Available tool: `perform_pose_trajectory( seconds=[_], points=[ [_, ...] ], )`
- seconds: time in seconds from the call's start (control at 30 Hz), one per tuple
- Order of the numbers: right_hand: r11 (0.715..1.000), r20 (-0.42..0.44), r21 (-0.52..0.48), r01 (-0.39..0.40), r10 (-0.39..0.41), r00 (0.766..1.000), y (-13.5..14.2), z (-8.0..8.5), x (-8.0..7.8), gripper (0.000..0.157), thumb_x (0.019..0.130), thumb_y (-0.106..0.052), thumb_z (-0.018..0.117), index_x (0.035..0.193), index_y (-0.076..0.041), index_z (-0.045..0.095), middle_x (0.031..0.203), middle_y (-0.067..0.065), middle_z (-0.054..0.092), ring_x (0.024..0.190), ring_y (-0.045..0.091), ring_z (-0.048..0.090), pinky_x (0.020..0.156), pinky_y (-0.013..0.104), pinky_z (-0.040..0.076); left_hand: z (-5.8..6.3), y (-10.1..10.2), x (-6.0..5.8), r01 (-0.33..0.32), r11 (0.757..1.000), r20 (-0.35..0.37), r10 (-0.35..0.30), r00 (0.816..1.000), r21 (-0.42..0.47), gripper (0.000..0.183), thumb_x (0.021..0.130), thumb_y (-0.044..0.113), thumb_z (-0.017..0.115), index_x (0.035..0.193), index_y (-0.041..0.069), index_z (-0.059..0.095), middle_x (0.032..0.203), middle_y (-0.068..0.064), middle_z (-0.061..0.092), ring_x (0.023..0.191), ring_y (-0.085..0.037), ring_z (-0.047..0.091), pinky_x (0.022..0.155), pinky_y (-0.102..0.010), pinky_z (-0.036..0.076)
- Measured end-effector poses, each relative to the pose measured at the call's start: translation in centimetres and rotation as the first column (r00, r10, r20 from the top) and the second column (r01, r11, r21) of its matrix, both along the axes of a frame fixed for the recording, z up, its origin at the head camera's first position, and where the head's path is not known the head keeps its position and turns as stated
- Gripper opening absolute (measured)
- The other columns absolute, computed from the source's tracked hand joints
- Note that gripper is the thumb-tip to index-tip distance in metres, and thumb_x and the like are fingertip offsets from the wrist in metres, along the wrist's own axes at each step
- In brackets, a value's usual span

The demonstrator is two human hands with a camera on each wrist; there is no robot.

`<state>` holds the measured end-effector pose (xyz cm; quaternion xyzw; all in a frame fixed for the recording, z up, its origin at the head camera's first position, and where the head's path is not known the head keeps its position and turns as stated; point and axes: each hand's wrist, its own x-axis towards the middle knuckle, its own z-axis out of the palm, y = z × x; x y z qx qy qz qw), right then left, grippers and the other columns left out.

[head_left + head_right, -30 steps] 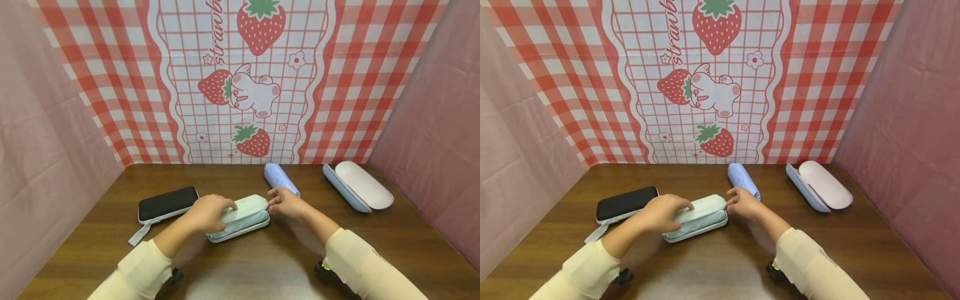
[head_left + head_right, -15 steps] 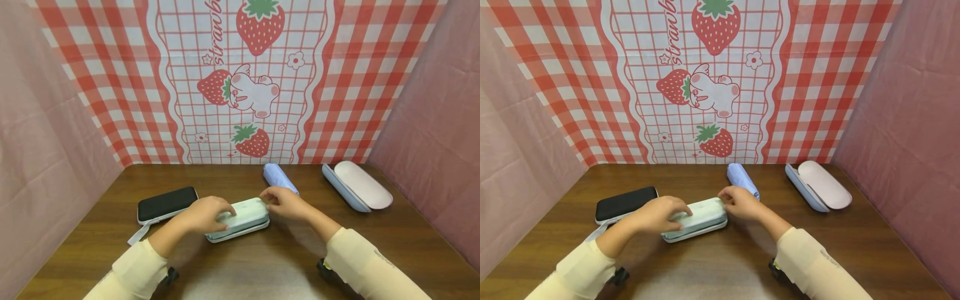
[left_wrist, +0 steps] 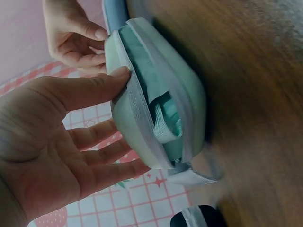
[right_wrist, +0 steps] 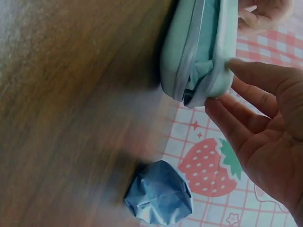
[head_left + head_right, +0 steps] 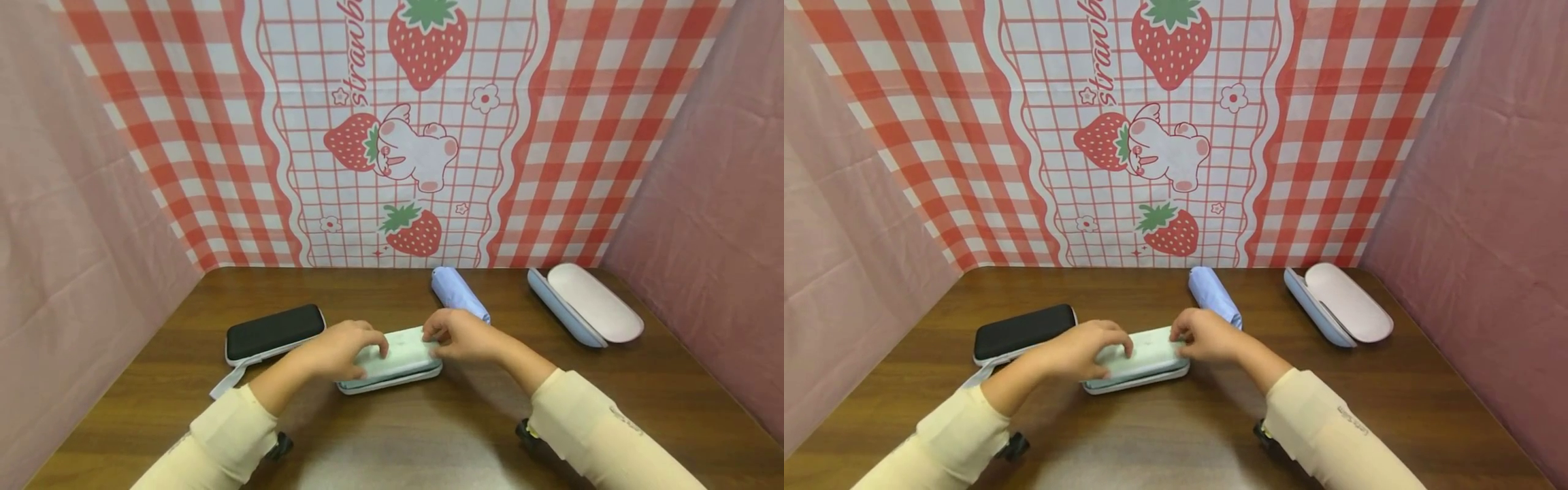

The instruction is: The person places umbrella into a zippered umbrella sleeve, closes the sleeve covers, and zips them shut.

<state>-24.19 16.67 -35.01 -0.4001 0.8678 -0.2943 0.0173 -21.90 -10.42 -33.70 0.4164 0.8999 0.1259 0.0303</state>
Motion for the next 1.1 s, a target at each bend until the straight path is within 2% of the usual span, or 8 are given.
perform_pose_trajectory(
  seconds=[0.13, 0.23, 0.37, 0.47, 0.63, 0.73, 0.9, 1.1],
  points=[
    [0.998, -0.048, 0.062, -0.017, 0.02, 0.999, -0.1, 0.2, 0.1, 0.019, 0.074, 0.0, 0.08, 0.088, -0.004, 0.068, 0.117, 0.023, 0.063, 0.103, 0.032, 0.063, 0.085, 0.038, 0.053, -0.4, 0.0, 0.1, -0.031, 1.0, -0.029, 0.031, 0.999, -0.004, 0.037, 0.07, 0.009, 0.085, 0.098, 0.023, 0.065, 0.115, -0.003, 0.061, 0.106, -0.025, 0.056, 0.086, -0.041, 0.048],
    [0.994, -0.096, 0.101, -0.037, 0.046, 0.994, -0.2, 0.1, 0.1, 0.022, 0.072, -0.004, 0.082, 0.086, -0.008, 0.065, 0.121, 0.023, 0.062, 0.11, 0.034, 0.06, 0.091, 0.043, 0.049, -0.5, -0.1, 0.2, -0.056, 0.998, -0.032, 0.056, 0.998, -0.002, 0.039, 0.068, 0.01, 0.087, 0.096, 0.026, 0.066, 0.116, 0.0, 0.061, 0.109, -0.025, 0.055, 0.086, -0.043, 0.048],
    [0.991, -0.142, 0.103, -0.088, 0.102, 0.985, -0.3, -0.1, 0.3, 0.028, 0.067, -0.005, 0.085, 0.083, -0.008, 0.062, 0.111, 0.015, 0.066, 0.105, 0.028, 0.062, 0.092, 0.042, 0.048, -0.6, -0.3, 0.1, -0.054, 0.999, -0.018, 0.054, 0.998, 0.002, 0.039, 0.067, 0.011, 0.087, 0.096, 0.028, 0.067, 0.118, 0.002, 0.06, 0.111, -0.024, 0.054, 0.085, -0.044, 0.049],
    [0.989, -0.198, 0.095, -0.117, 0.134, 0.971, -0.6, -0.3, 0.3, 0.034, 0.061, -0.006, 0.087, 0.081, -0.009, 0.059, 0.097, 0.005, 0.064, 0.094, 0.021, 0.06, 0.085, 0.037, 0.049, -0.4, -0.4, -0.3, -0.015, 1.0, -0.005, 0.015, 1.0, 0.017, 0.032, 0.071, 0.013, 0.086, 0.094, 0.027, 0.069, 0.117, 0.003, 0.061, 0.11, -0.022, 0.055, 0.088, -0.041, 0.048],
    [0.988, -0.216, 0.139, -0.064, 0.093, 0.972, -0.7, -0.6, 0.6, 0.042, 0.057, -0.012, 0.091, 0.08, -0.013, 0.056, 0.091, -0.002, 0.054, 0.088, 0.018, 0.051, 0.08, 0.036, 0.044, 0.2, -0.6, -1.3, 0.063, 0.995, 0.032, -0.065, 0.997, 0.074, 0.021, 0.076, 0.015, 0.083, 0.094, 0.017, 0.072, 0.109, 0.0, 0.065, 0.106, -0.018, 0.058, 0.093, -0.034, 0.047],
    [0.986, -0.19, 0.167, -0.019, 0.051, 0.98, -0.6, -0.7, 0.8, 0.044, 0.057, -0.015, 0.092, 0.081, -0.015, 0.055, 0.096, -0.002, 0.052, 0.094, 0.02, 0.049, 0.083, 0.037, 0.043, 0.4, -0.8, -1.8, 0.031, 0.996, 0.104, -0.04, 0.994, 0.087, 0.033, 0.076, 0.018, 0.084, 0.105, 0.011, 0.071, 0.111, -0.002, 0.066, 0.109, -0.019, 0.059, 0.094, -0.035, 0.047],
    [0.984, -0.204, 0.179, -0.005, 0.042, 0.978, -0.7, -0.7, 1.4, 0.045, 0.057, -0.018, 0.093, 0.08, -0.016, 0.055, 0.099, -0.001, 0.052, 0.096, 0.022, 0.048, 0.083, 0.037, 0.043, 0.4, -1.7, -3.0, -0.069, 0.994, 0.265, 0.044, 0.963, 0.086, 0.054, 0.079, 0.026, 0.082, 0.125, 0.005, 0.062, 0.124, -0.008, 0.063, 0.115, -0.026, 0.058, 0.097, -0.041, 0.047],
    [0.983, -0.264, 0.183, -0.015, 0.064, 0.963, -0.9, -0.8, 1.7, 0.047, 0.056, -0.019, 0.094, 0.079, -0.016, 0.053, 0.099, 0.0, 0.051, 0.095, 0.021, 0.046, 0.081, 0.035, 0.043, 0.8, -2.7, -4.9, -0.154, 0.984, 0.372, 0.112, 0.921, 0.085, 0.053, 0.08, 0.027, 0.081, 0.125, 0.005, 0.063, 0.126, -0.01, 0.061, 0.115, -0.032, 0.057, 0.095, -0.044, 0.048]
  ],
)
